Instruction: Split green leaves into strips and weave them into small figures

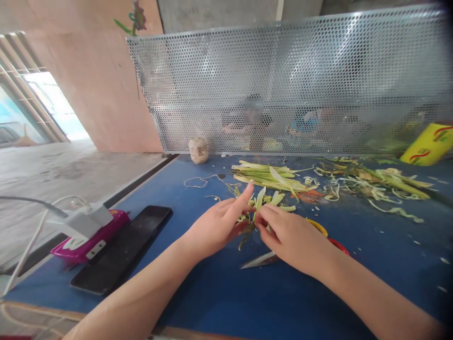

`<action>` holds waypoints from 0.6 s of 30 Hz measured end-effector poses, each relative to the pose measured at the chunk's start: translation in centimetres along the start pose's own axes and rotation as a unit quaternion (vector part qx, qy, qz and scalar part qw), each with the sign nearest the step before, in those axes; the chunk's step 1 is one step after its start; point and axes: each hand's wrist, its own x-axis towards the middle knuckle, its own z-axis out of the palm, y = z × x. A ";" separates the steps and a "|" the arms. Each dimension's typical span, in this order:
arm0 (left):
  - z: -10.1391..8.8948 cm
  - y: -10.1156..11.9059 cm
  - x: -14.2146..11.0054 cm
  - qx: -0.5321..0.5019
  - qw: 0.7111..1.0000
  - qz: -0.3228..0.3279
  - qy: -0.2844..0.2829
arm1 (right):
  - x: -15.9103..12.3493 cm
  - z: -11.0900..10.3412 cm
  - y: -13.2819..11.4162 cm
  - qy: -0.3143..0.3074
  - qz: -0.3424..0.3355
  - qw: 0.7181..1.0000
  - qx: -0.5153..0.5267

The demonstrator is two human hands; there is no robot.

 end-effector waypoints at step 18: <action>0.1 0.9 0.2 0.169 0.981 0.098 -0.021 | 0.2 0.8 0.4 -0.012 -0.012 0.989 0.148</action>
